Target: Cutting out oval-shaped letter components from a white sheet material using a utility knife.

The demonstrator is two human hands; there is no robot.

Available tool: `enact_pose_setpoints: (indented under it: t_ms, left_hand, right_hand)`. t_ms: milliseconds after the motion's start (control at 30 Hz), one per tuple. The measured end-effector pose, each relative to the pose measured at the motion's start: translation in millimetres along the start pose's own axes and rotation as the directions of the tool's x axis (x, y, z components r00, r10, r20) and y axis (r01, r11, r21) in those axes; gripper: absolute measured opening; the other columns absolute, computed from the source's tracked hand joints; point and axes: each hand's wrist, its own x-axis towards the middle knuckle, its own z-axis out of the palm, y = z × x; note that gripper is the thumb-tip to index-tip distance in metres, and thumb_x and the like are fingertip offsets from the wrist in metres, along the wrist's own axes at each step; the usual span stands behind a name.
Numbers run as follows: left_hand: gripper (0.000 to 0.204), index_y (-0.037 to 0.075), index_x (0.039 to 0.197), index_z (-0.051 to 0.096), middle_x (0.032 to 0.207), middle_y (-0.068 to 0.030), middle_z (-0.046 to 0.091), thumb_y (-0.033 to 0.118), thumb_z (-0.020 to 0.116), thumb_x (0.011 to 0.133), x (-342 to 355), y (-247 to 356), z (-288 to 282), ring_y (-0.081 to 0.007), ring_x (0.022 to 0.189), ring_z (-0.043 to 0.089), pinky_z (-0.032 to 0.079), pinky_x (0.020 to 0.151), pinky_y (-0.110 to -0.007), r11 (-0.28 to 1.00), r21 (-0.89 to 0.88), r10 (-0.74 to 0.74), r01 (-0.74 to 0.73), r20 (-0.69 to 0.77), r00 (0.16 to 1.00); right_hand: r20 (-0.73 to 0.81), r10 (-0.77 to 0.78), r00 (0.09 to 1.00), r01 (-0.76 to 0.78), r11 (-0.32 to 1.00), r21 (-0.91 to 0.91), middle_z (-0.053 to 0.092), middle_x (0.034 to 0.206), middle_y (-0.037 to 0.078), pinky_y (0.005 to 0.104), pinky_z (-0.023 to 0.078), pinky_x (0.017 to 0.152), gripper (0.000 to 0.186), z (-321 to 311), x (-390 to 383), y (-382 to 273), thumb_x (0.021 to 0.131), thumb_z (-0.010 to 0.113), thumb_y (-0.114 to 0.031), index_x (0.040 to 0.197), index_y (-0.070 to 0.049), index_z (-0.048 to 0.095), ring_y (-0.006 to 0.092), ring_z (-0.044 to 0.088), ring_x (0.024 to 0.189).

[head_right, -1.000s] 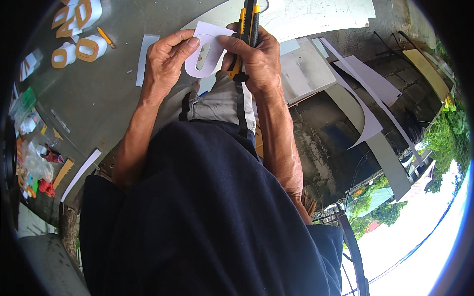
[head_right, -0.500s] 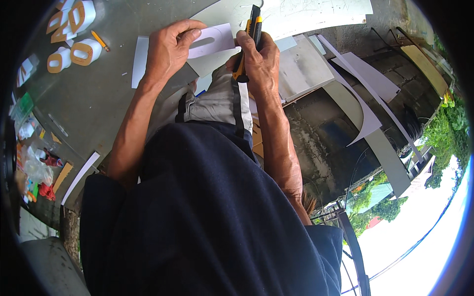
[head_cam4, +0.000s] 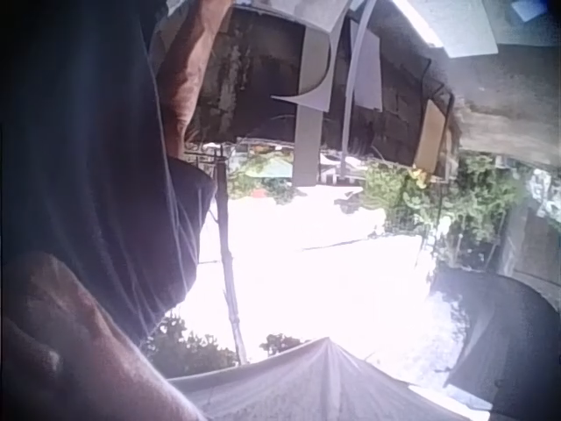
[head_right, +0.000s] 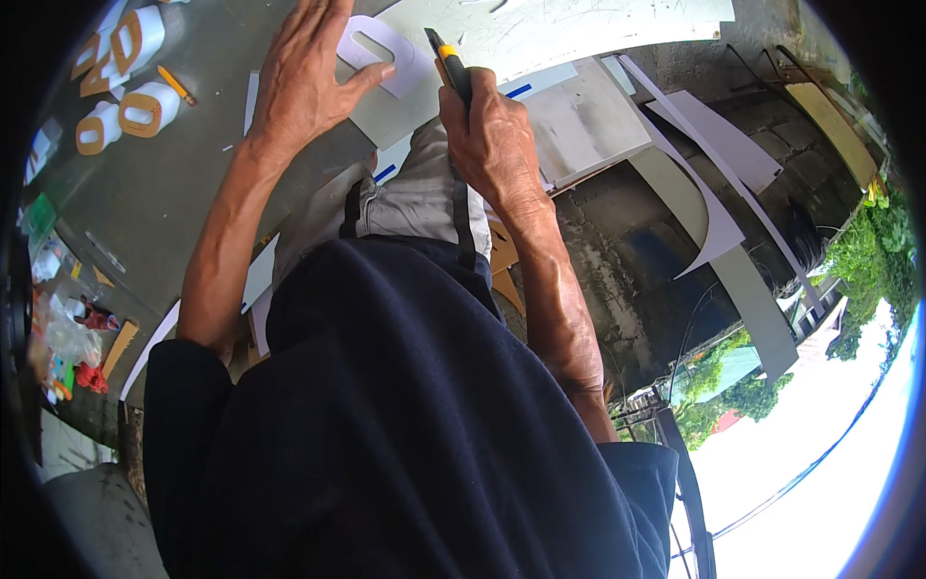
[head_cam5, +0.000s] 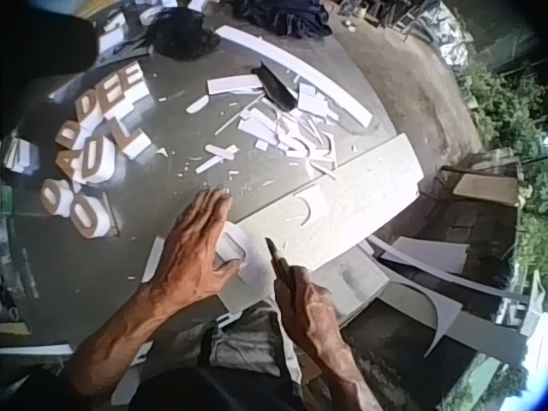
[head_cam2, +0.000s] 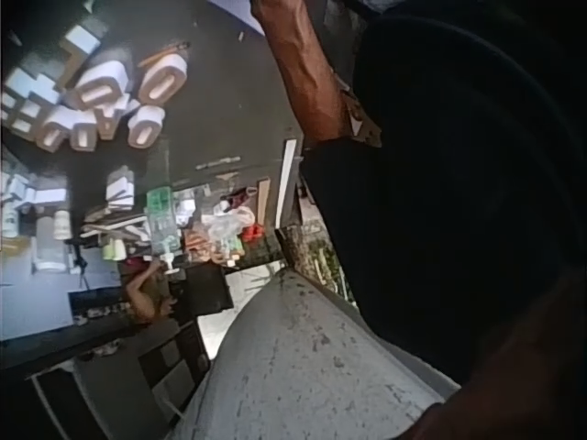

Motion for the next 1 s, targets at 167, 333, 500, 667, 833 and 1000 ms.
enact_pose_setpoints:
  t_ms: [167,333,500,667,833,1000]
  left_hand:
    - [0.111,-0.01,0.155,0.026,0.161,-0.0358,0.025,0.036,0.089,0.076,-19,13,21,-0.0502,0.153,0.021,0.019,0.127,-0.053,0.979,0.002,-0.203,0.204,0.117,0.972]
    - [0.109,-0.01,0.155,0.027,0.164,-0.0323,0.024,0.045,0.084,0.079,-28,6,36,-0.0479,0.155,0.017,0.013,0.128,-0.055,0.983,0.044,-0.181,0.179,0.069,0.981]
    - [0.107,-0.008,0.156,0.027,0.166,-0.0288,0.022,0.044,0.082,0.08,-26,4,34,-0.046,0.156,0.016,0.013,0.128,-0.055,0.987,0.044,-0.161,0.158,0.084,0.983]
    - [0.105,-0.006,0.157,0.027,0.167,-0.027,0.021,0.043,0.082,0.082,-25,2,32,-0.0457,0.156,0.016,0.013,0.128,-0.055,0.987,0.039,-0.157,0.154,0.1,0.983]
    - [0.102,-0.003,0.157,0.03,0.166,-0.0267,0.022,0.042,0.083,0.082,-26,0,32,-0.0454,0.156,0.017,0.014,0.128,-0.056,0.988,0.057,-0.146,0.14,0.115,0.983]
    - [0.102,-0.003,0.157,0.032,0.166,-0.0263,0.023,0.041,0.084,0.081,-25,1,30,-0.0453,0.156,0.017,0.015,0.128,-0.056,0.988,0.048,-0.152,0.148,0.119,0.981]
  right_hand:
    - [0.004,-0.089,0.996,0.087,0.97,-0.229,0.072,0.085,0.023,0.052,0.056,0.067,0.03,3,8,-1,0.104,0.058,-0.031,0.102,-0.001,0.054,0.0425,0.072,0.075]
    - [0.032,-0.141,0.989,0.144,0.935,-0.325,0.071,0.078,0.022,0.0514,0.055,0.066,0.03,3,14,0,0.105,0.06,-0.033,0.112,-0.005,0.056,0.0429,0.072,0.074]
    - [0.059,-0.135,0.989,0.147,0.926,-0.348,0.073,0.085,0.021,0.052,0.055,0.069,0.029,0,16,0,0.105,0.058,-0.033,0.112,-0.005,0.056,0.0429,0.072,0.077]
    - [0.066,-0.129,0.989,0.145,0.912,-0.383,0.073,0.087,0.021,0.0525,0.056,0.069,0.027,-1,15,-2,0.105,0.057,-0.031,0.112,-0.005,0.055,0.0426,0.073,0.077]
    - [0.097,-0.108,0.989,0.139,0.905,-0.403,0.073,0.086,0.021,0.0534,0.056,0.069,0.026,0,15,-4,0.106,0.056,-0.03,0.111,-0.005,0.053,0.0423,0.073,0.076]
    - [0.069,-0.139,0.988,0.155,0.9,-0.408,0.073,0.085,0.021,0.0528,0.056,0.068,0.025,-3,15,-5,0.106,0.056,-0.029,0.11,-0.005,0.054,0.0425,0.072,0.076]
